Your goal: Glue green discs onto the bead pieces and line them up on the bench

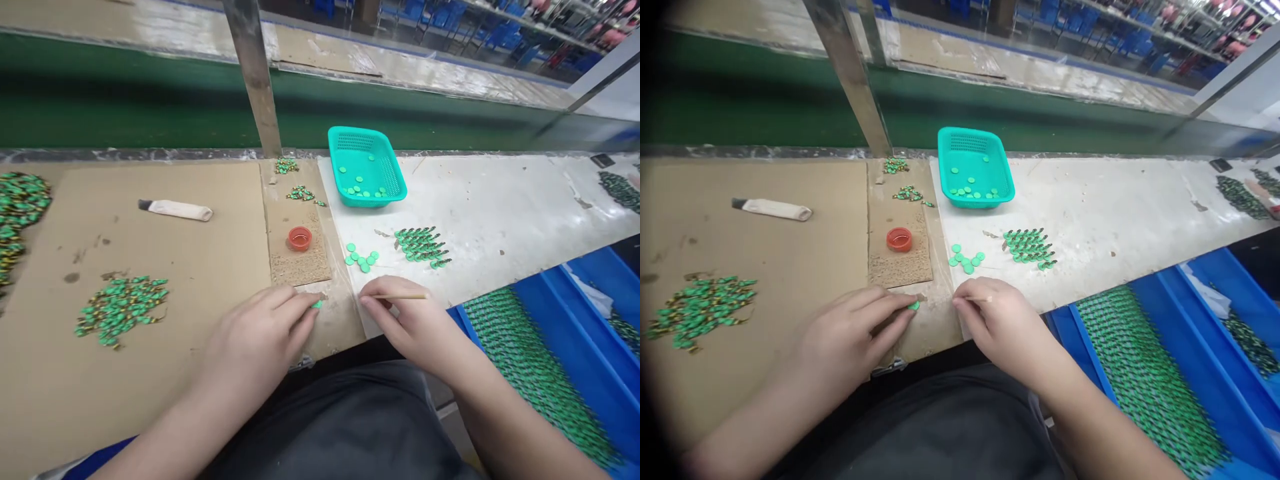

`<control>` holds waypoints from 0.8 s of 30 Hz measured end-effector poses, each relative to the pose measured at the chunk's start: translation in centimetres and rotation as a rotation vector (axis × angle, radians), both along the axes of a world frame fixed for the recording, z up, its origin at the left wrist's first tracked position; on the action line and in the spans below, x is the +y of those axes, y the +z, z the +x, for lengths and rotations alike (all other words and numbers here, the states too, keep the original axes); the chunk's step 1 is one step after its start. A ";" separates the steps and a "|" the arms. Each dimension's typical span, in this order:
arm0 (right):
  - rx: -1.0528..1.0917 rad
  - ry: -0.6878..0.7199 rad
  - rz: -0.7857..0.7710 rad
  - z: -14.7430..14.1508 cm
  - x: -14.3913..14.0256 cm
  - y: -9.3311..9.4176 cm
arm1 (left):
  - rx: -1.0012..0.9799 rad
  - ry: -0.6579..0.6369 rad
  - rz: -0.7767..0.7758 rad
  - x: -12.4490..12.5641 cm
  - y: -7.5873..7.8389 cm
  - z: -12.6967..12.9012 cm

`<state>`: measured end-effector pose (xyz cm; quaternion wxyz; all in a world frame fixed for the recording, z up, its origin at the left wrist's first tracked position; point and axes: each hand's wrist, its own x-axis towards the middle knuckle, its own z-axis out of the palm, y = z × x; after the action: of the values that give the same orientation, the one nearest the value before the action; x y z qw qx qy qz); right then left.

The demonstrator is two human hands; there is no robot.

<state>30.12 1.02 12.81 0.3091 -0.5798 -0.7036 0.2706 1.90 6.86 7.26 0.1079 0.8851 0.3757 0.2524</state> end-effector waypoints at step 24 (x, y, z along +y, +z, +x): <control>0.127 -0.189 0.353 -6.5 10.6 -1.5 | -0.106 -0.059 0.165 -3.8 -4.0 -1.5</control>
<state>23.64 11.66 11.27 0.4736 -0.5620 -0.6615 0.1491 0.44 3.07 3.25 0.0616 0.8872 0.3210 0.3256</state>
